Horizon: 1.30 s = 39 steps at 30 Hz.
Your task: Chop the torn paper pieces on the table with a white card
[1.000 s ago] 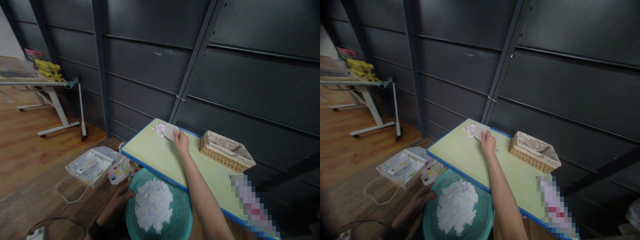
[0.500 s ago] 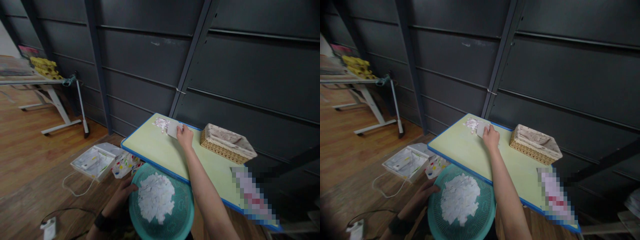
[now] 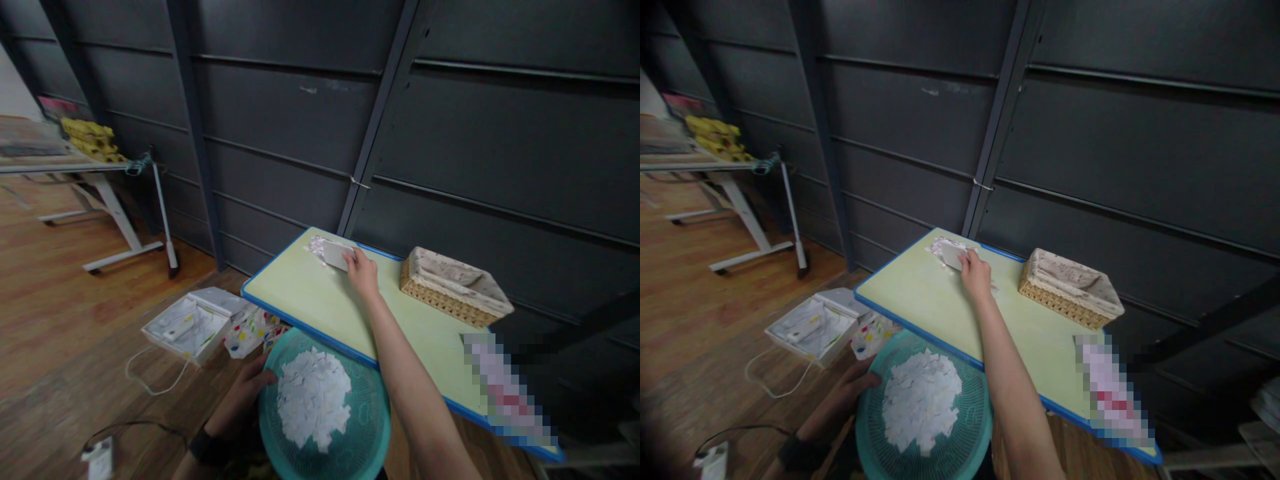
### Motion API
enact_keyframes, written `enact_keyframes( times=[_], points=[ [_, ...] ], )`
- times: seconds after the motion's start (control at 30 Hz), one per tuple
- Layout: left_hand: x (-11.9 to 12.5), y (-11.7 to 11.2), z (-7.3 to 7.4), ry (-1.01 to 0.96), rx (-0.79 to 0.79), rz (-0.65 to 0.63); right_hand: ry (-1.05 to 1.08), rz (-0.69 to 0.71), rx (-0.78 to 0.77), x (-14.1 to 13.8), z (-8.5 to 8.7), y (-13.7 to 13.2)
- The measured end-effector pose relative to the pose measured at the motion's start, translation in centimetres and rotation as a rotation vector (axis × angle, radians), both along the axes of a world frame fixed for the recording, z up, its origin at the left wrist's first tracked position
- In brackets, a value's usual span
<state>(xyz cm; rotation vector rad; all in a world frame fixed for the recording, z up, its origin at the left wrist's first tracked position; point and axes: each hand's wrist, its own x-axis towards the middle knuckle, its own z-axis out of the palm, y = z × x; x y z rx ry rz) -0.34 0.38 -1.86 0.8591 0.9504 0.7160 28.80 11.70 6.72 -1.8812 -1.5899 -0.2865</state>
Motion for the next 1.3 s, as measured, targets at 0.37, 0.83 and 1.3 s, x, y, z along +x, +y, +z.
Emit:
enact_keyframes(
  times=[0.37, 0.83, 1.3],
  points=[
    [0.4, -0.4, 1.2, 0.002, -0.016, 0.045, -0.086, -0.289, -0.042, 0.2, 1.4, -1.3],
    [0.3, -0.3, 1.0, 0.017, -0.015, 0.038, 0.036, -0.283, 0.005, 1.0, 1.9, -1.4],
    [0.3, -0.3, 0.4, -0.009, -0.033, 0.038, 0.192, -0.223, 0.024, 2.1, 2.6, -1.7]
  ],
)
